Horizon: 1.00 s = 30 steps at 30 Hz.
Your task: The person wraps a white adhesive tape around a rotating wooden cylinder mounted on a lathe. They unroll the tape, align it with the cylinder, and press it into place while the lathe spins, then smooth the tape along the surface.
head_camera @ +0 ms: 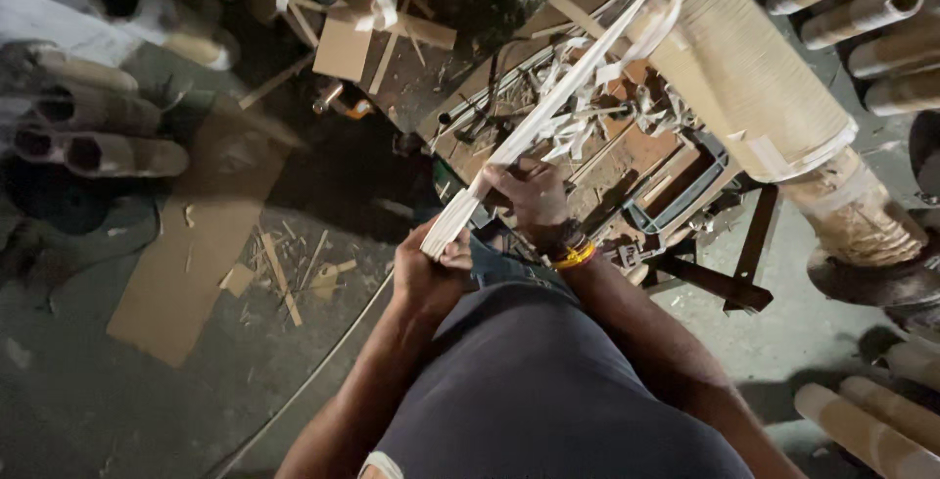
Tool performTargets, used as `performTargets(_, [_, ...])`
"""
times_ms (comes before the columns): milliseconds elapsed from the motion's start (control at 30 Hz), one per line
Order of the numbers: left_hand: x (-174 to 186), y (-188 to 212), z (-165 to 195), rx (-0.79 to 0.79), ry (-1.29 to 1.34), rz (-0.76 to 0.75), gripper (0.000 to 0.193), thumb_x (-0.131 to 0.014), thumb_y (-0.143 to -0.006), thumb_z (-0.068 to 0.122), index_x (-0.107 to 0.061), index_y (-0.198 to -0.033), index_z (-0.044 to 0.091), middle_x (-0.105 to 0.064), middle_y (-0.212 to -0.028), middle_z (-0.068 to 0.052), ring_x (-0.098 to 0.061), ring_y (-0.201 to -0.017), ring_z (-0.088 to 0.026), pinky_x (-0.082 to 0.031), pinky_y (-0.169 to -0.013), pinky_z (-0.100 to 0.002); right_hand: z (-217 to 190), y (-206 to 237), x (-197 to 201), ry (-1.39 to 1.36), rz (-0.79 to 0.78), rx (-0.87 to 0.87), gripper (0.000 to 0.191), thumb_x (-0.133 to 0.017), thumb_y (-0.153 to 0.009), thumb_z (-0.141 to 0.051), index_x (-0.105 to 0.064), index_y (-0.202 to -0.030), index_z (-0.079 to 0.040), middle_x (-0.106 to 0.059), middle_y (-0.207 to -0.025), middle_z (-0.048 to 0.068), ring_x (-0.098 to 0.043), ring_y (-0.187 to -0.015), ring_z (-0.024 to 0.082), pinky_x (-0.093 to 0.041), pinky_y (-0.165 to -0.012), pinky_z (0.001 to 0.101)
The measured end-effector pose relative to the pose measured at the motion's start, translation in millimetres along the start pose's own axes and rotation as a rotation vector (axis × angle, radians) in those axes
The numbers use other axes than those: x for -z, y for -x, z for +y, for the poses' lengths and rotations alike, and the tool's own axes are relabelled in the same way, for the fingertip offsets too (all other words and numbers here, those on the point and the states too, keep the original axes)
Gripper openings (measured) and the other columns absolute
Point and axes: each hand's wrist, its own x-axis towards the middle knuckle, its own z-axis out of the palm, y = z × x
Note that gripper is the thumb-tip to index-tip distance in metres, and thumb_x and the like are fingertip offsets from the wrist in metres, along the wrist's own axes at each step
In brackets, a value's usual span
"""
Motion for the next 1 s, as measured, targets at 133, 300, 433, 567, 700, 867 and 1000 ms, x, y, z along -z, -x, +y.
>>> performTargets(133, [12, -11, 1, -0.036, -0.032, 0.044, 0.029, -0.047, -0.102, 0.018, -0.063, -0.114, -0.002, -0.062, -0.081, -0.008, -0.053, -0.059, -0.009, -0.042, -0.051, -0.019, 7, 14, -4, 0.113, -0.026, 0.031, 0.021, -0.070, -0.099, -0.016, -0.076, -0.104, 0.003, -0.077, -0.092, 0.007, -0.070, -0.078, 0.011, -0.057, -0.068, 0.0257])
performTargets(300, [6, -23, -5, -0.045, -0.061, 0.159, 0.026, -0.046, -0.104, 0.020, -0.062, -0.112, 0.001, -0.063, -0.084, -0.005, -0.057, -0.062, -0.011, -0.044, -0.053, -0.020, 4, 30, -9, 0.454, -0.132, 0.224, 0.039, -0.081, -0.087, -0.020, -0.068, -0.116, 0.003, -0.076, -0.093, 0.007, -0.067, -0.076, 0.009, -0.056, -0.064, 0.0251])
performTargets(433, [-26, -11, -17, -0.143, -0.226, 0.169, 0.039, -0.044, -0.099, 0.040, -0.062, -0.116, 0.010, -0.069, -0.089, -0.006, -0.066, -0.069, -0.019, -0.052, -0.057, -0.031, -5, 35, -15, 0.184, -0.129, -0.037, 0.037, -0.081, -0.090, -0.022, -0.070, -0.111, 0.006, -0.077, -0.090, 0.009, -0.067, -0.071, 0.013, -0.052, -0.058, 0.0276])
performTargets(567, [-41, 17, -18, -1.089, -1.287, 0.053, 0.067, -0.067, -0.082, 0.045, -0.050, -0.127, -0.002, -0.061, -0.115, -0.024, -0.062, -0.100, -0.041, -0.053, -0.083, -0.049, -17, 41, -15, 0.168, -0.008, -0.083, 0.038, -0.080, -0.087, -0.022, -0.071, -0.111, 0.005, -0.077, -0.094, 0.009, -0.072, -0.078, 0.015, -0.059, -0.066, 0.0293])
performTargets(700, [-18, 4, -15, -1.431, -1.824, -0.175, 0.054, -0.083, -0.087, 0.021, -0.058, -0.129, -0.001, -0.070, -0.120, -0.019, -0.072, -0.110, -0.039, -0.060, -0.097, -0.047, -21, 51, -7, -0.016, -0.141, -0.082, 0.037, -0.073, -0.092, -0.026, -0.073, -0.112, 0.005, -0.079, -0.103, 0.010, -0.075, -0.090, 0.016, -0.060, -0.080, 0.0300])
performTargets(867, [21, -37, -22, -1.390, -1.849, -0.143, 0.054, -0.068, -0.064, 0.010, -0.060, -0.116, -0.004, -0.071, -0.103, -0.021, -0.071, -0.093, -0.041, -0.059, -0.083, -0.047, -8, 52, 7, -0.018, -0.069, 0.011, 0.037, -0.067, -0.099, -0.025, -0.072, -0.116, 0.008, -0.078, -0.106, 0.014, -0.073, -0.095, 0.019, -0.057, -0.088, 0.0333])
performTargets(1000, [16, -41, -31, -1.280, -2.006, 0.036, 0.034, -0.079, -0.075, 0.015, -0.057, -0.095, -0.001, -0.065, -0.075, -0.020, -0.067, -0.070, -0.041, -0.055, -0.062, -0.048, 3, 40, 34, 0.028, -0.076, -0.183, 0.049, -0.057, -0.100, -0.040, -0.074, -0.111, 0.004, -0.076, -0.089, 0.016, -0.072, -0.076, 0.023, -0.058, -0.075, 0.0360])
